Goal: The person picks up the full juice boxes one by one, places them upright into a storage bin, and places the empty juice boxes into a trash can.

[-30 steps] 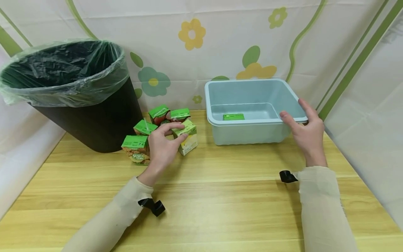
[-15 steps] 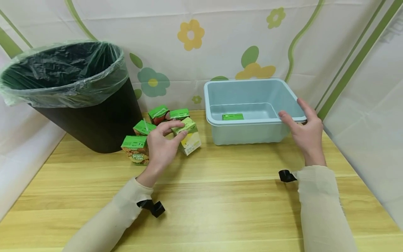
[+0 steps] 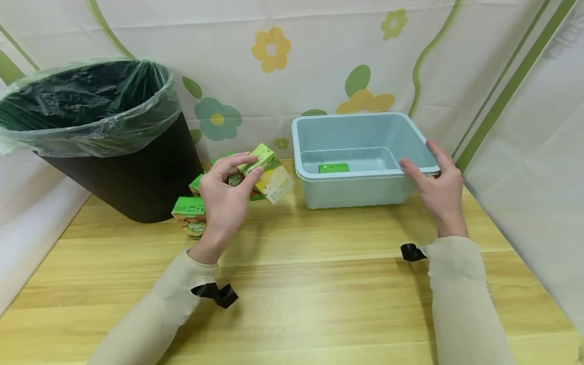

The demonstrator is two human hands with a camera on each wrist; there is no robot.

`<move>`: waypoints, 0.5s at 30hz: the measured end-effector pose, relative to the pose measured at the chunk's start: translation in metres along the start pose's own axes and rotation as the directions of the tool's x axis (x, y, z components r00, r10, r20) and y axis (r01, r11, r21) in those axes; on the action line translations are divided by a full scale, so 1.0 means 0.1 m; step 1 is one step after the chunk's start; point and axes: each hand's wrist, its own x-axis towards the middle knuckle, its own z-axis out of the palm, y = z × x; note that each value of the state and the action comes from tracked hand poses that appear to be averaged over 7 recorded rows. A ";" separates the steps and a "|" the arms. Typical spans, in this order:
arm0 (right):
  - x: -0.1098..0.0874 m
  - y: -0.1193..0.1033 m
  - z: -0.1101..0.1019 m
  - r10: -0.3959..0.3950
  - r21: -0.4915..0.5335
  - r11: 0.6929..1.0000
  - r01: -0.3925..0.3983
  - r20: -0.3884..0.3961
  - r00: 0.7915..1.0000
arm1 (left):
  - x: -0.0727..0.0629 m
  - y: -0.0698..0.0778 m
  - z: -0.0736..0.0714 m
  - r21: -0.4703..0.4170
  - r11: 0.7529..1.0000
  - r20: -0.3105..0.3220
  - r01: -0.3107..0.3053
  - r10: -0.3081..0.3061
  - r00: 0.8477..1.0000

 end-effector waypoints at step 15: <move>0.00 0.01 0.00 0.002 0.003 1.000 -0.002 -0.003 1.000 | 0.32 0.26 0.08 -0.076 0.995 -0.091 -0.060 0.053 0.994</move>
